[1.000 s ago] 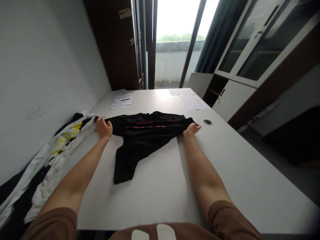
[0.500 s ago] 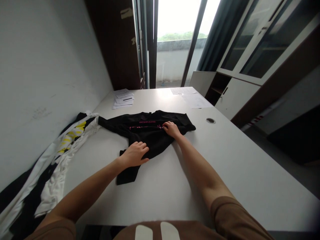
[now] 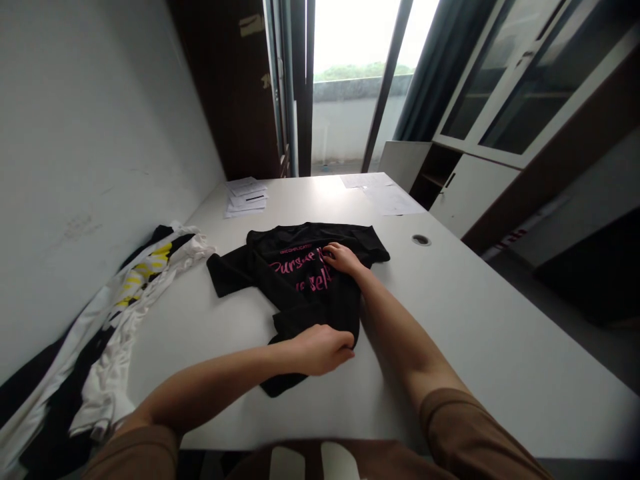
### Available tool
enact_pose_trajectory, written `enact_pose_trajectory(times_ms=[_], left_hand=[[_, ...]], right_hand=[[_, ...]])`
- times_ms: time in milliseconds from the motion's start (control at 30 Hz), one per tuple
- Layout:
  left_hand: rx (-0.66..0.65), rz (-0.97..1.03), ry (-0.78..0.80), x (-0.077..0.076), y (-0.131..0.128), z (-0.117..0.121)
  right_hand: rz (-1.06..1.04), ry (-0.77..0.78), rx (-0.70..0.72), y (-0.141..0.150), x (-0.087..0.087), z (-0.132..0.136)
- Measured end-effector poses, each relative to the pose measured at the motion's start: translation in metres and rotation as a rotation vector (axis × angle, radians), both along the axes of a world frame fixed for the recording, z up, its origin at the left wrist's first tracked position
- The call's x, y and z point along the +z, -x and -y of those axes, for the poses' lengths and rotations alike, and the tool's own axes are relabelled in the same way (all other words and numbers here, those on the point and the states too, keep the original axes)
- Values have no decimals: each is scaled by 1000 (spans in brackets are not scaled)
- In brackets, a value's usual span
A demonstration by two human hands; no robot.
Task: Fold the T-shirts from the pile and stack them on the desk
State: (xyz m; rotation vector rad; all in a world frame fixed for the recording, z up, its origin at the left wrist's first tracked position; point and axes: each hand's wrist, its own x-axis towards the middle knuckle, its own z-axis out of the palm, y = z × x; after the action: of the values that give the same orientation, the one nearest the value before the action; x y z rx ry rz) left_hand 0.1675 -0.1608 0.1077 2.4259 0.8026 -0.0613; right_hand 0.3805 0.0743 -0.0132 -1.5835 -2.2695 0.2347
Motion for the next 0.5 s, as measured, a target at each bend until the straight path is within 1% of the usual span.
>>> enact_pose_trajectory(times_ms=[33,67,133,200,233,300,333,400,500], left_hand=[[-7,9,1,-4,-3,-4],[14,30,-28,-9,-4,-11],[126,83,-143,-17,2,-34],[251,96,-236,-25,17,-61],[289,66,-244,-28,26,-74],[331,-55,-212,-33,44,-92],[345,-123,-196,-35,53,-97],[353,-227,-193,-37,69,-100],[284,-242,-178,-36,91,-95]], right_hand=[[10,2,7,-1,-2,0],[16,6,11,-2,-4,0],[25,19,12,-2,-6,1],[42,32,2,0,-7,2],[54,42,-5,1,-7,2],[78,68,-9,3,-7,3],[90,79,-7,4,-7,3],[118,89,-5,4,-7,4],[152,84,14,1,-8,4]])
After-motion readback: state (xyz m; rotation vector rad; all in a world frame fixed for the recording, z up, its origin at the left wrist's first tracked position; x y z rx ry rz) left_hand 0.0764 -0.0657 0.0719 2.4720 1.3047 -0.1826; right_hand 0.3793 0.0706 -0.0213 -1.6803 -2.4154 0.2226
